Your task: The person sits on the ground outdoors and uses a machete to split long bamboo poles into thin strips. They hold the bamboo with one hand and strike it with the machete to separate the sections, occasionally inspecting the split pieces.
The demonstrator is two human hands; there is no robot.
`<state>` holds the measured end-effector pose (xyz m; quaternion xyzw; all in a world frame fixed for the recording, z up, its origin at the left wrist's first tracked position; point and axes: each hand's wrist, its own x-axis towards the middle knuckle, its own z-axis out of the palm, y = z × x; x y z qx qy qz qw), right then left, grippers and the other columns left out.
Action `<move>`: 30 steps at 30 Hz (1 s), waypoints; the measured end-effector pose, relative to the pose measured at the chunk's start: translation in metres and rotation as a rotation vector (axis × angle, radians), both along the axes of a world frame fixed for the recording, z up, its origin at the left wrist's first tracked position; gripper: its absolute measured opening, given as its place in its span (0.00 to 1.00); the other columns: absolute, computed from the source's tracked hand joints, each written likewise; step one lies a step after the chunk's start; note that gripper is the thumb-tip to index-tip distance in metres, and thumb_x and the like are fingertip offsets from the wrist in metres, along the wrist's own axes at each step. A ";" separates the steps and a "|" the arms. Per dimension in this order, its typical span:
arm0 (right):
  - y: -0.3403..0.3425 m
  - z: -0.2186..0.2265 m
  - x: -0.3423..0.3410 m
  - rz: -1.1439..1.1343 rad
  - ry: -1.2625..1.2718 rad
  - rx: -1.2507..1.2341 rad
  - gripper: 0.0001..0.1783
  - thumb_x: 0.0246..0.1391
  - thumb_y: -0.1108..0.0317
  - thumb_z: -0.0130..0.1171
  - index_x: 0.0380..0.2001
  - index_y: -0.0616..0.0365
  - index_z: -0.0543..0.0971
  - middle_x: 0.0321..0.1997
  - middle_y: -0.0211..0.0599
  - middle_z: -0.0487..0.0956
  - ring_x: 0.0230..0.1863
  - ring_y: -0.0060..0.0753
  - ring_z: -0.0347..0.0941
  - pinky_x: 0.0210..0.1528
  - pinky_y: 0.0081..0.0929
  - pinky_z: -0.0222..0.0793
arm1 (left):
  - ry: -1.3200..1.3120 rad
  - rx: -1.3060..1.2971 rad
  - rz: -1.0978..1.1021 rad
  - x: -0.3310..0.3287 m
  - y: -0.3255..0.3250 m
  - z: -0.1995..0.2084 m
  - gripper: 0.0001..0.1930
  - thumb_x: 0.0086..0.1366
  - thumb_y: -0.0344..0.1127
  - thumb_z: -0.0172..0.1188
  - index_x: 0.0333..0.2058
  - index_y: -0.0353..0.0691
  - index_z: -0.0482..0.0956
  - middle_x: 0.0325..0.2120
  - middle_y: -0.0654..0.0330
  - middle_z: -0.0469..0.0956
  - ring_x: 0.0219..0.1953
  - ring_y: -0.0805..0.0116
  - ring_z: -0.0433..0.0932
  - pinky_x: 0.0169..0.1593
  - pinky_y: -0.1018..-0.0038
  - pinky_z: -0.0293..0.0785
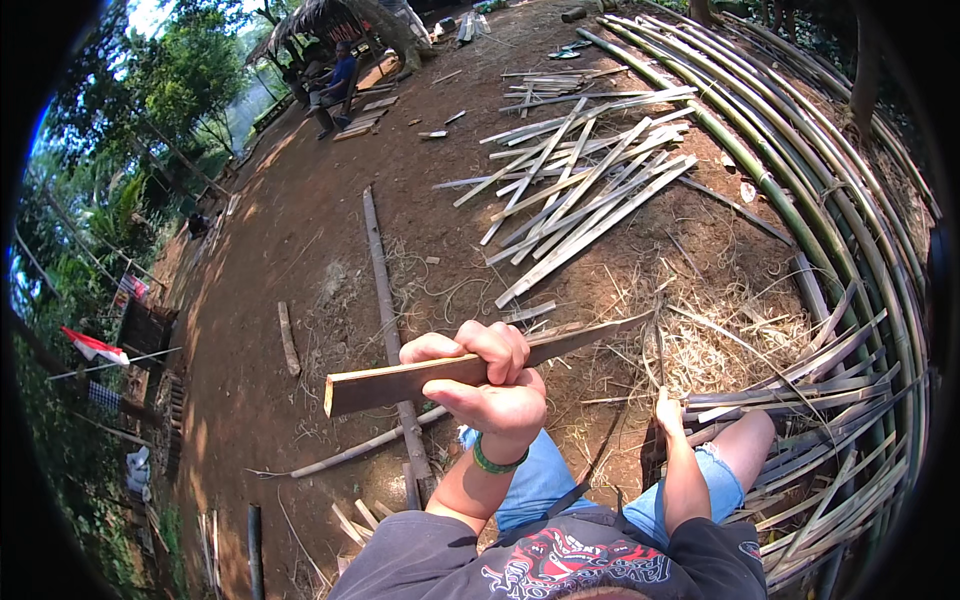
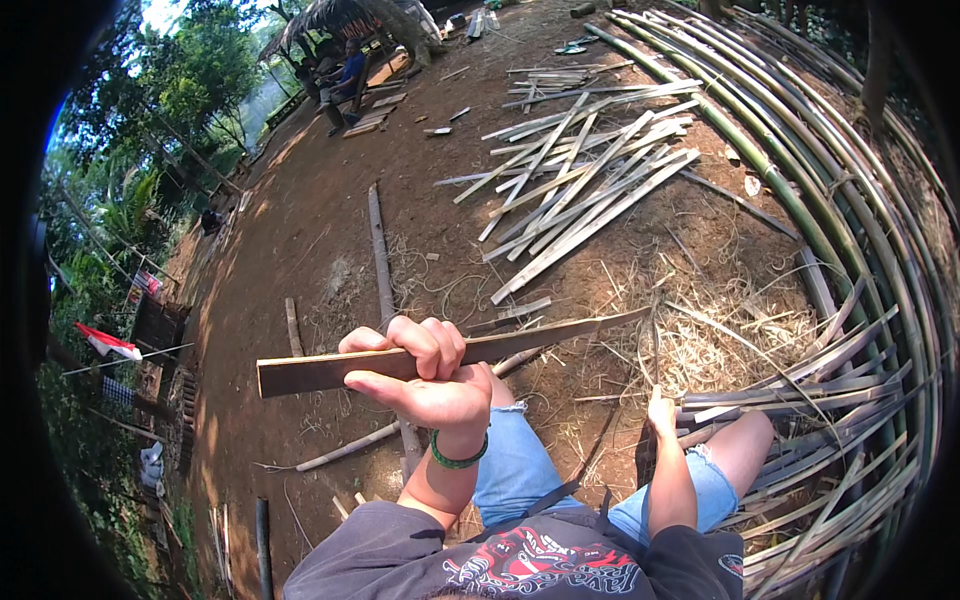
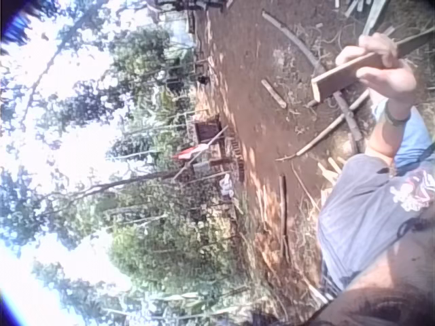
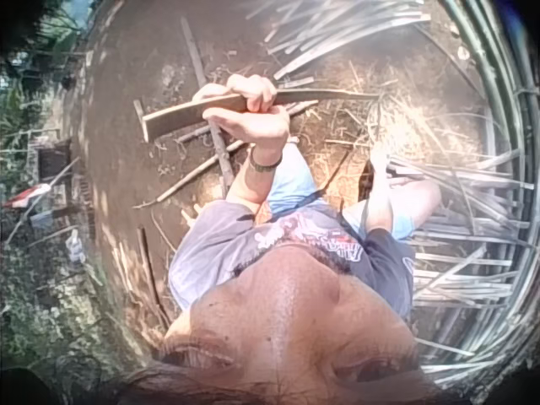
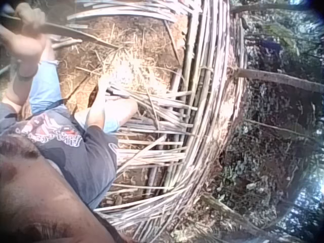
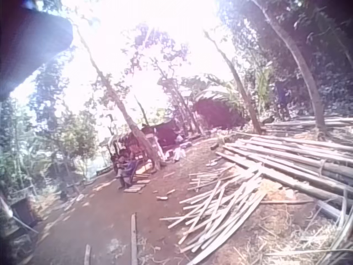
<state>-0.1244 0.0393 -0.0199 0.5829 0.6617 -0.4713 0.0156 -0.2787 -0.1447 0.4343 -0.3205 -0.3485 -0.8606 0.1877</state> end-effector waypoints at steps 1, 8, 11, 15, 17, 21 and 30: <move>-0.001 0.001 -0.003 0.008 -0.003 -0.003 0.46 0.60 0.34 0.37 0.42 0.78 0.76 0.48 0.74 0.73 0.59 0.63 0.67 0.61 0.44 0.60 | 0.001 -0.003 0.007 0.000 -0.002 0.002 0.24 0.70 0.64 0.35 0.39 0.48 0.59 0.12 0.70 0.52 0.11 0.81 0.46 0.15 0.81 0.42; 0.004 -0.014 0.000 -0.014 0.004 0.055 0.46 0.60 0.35 0.39 0.43 0.78 0.76 0.48 0.74 0.73 0.58 0.62 0.68 0.61 0.43 0.61 | -0.027 0.036 0.010 -0.001 0.004 0.001 0.26 0.70 0.65 0.35 0.39 0.46 0.61 0.12 0.70 0.52 0.12 0.82 0.45 0.16 0.81 0.42; 0.003 0.004 -0.003 -0.010 0.046 0.054 0.46 0.60 0.34 0.40 0.42 0.78 0.77 0.44 0.71 0.76 0.55 0.63 0.71 0.58 0.44 0.64 | -0.028 0.007 0.037 -0.004 0.001 0.002 0.27 0.70 0.66 0.36 0.35 0.44 0.63 0.13 0.71 0.51 0.12 0.82 0.45 0.16 0.81 0.41; -0.004 0.034 -0.015 -0.028 0.140 0.290 0.40 0.62 0.39 0.42 0.30 0.74 0.80 0.29 0.65 0.78 0.37 0.58 0.78 0.43 0.45 0.69 | -0.050 0.032 0.059 -0.007 0.005 0.000 0.27 0.70 0.66 0.35 0.31 0.46 0.60 0.13 0.71 0.51 0.12 0.82 0.44 0.16 0.82 0.40; -0.011 0.080 -0.030 0.058 0.210 0.281 0.38 0.63 0.41 0.43 0.25 0.73 0.78 0.23 0.62 0.75 0.29 0.54 0.74 0.36 0.45 0.66 | -0.038 0.033 0.048 -0.010 0.005 0.000 0.27 0.70 0.66 0.34 0.30 0.46 0.59 0.13 0.71 0.51 0.12 0.82 0.44 0.15 0.82 0.40; -0.043 0.177 -0.038 0.162 0.440 0.337 0.32 0.64 0.47 0.45 0.22 0.70 0.74 0.18 0.58 0.70 0.21 0.52 0.65 0.29 0.45 0.61 | -0.027 0.025 0.015 -0.007 0.003 -0.001 0.27 0.70 0.67 0.32 0.30 0.47 0.58 0.13 0.71 0.51 0.12 0.82 0.44 0.15 0.82 0.39; -0.099 0.292 -0.023 0.303 0.721 0.199 0.24 0.64 0.56 0.48 0.21 0.65 0.71 0.13 0.44 0.66 0.17 0.37 0.62 0.24 0.37 0.59 | -0.031 0.029 0.008 -0.007 0.003 0.002 0.28 0.68 0.68 0.31 0.28 0.47 0.56 0.12 0.71 0.50 0.11 0.81 0.42 0.14 0.81 0.39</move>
